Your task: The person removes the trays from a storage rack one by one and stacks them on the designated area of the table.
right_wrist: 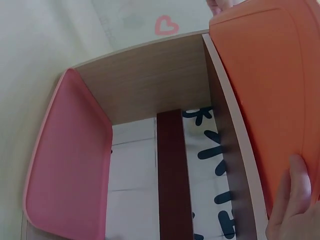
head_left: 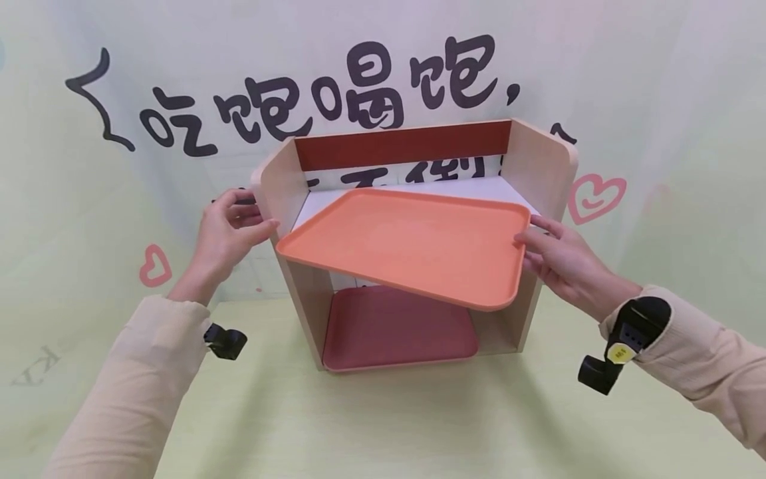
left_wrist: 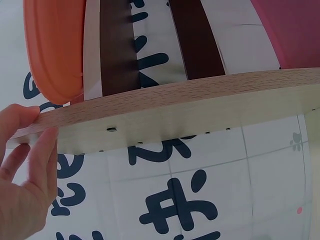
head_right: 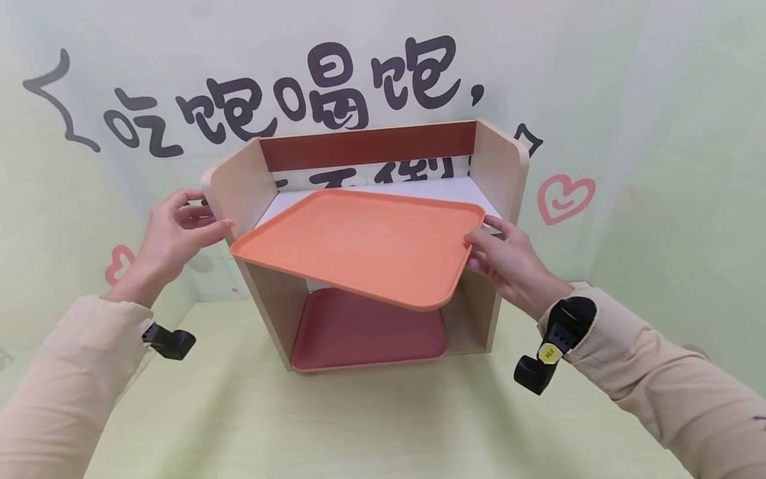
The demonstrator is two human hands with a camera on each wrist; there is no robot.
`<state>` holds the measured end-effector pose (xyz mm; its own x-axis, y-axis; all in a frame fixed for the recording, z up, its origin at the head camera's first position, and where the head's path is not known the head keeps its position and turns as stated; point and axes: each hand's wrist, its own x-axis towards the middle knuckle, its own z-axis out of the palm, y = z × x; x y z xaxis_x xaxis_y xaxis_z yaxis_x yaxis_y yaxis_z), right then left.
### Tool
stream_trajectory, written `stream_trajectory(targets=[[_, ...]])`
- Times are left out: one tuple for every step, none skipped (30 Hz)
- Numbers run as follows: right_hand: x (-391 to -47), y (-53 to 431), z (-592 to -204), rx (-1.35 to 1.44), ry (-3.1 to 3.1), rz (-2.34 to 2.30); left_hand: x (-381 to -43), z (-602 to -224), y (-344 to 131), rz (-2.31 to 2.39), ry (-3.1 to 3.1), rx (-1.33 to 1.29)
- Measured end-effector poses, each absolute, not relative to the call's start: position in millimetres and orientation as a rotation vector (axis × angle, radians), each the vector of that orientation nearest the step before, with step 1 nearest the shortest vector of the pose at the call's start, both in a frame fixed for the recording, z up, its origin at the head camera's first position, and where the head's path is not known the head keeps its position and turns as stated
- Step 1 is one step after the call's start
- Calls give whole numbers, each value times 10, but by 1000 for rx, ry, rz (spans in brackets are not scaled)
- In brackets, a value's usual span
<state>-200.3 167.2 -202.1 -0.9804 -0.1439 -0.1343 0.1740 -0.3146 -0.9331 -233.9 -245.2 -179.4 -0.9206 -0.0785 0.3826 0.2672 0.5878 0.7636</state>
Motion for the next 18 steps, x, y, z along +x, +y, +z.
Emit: stream_trajectory(targets=[[-1999,1672,-2021,45,1703,-2407,-2334,-1800,-2456,-1265,-2442,-147],[-1996,1673,-2023,52,1705,-2413,-2329,-1806,-2461,-1263,-2441,-142],[-1992,1677,-2025,64,1704,-2420,-2326,-1811,-2466,-1260,-2440,-136],[-1990,1685,-2029,74,1706,-2425,-2323,-1814,-2469,-1259,-2439,-131],[-1987,1696,-2032,83,1705,-2432,-2322,-1815,-2472,-1260,-2438,-129],[-1984,1711,-2037,91,1698,-2441,-2323,-1813,-2473,-1261,-2438,-131],[-1980,1730,-2042,104,1688,-2453,-2325,-1810,-2473,-1264,-2438,-133],[-1977,1751,-2048,116,1679,-2464,-2327,-1806,-2473,-1266,-2439,-136],[-1973,1774,-2053,125,1663,-2475,-2329,-1801,-2471,-1267,-2439,-138],[-1968,1800,-2059,132,1654,-2480,-2332,-1797,-2470,-1268,-2440,-141],[-1964,1828,-2066,140,1642,-2486,-2334,-1792,-2469,-1266,-2441,-144],[-1960,1855,-2075,150,1645,-2482,-2336,-1789,-2468,-1264,-2442,-148],[-1956,1882,-2081,165,1657,-2474,-2337,-1787,-2467,-1261,-2442,-149],[-1953,1914,-2088,168,1658,-2469,-2338,-1786,-2466,-1258,-2442,-150],[-1949,1946,-2096,167,1655,-2465,-2338,-1786,-2465,-1256,-2442,-151],[-1942,1976,-2103,168,1650,-2461,-2339,-1787,-2465,-1254,-2444,-152],[-1938,2008,-2110,164,1643,-2458,-2339,-1789,-2465,-1255,-2446,-153],[-1930,2037,-2116,155,1637,-2453,-2338,-1792,-2464,-1254,-2448,-153]])
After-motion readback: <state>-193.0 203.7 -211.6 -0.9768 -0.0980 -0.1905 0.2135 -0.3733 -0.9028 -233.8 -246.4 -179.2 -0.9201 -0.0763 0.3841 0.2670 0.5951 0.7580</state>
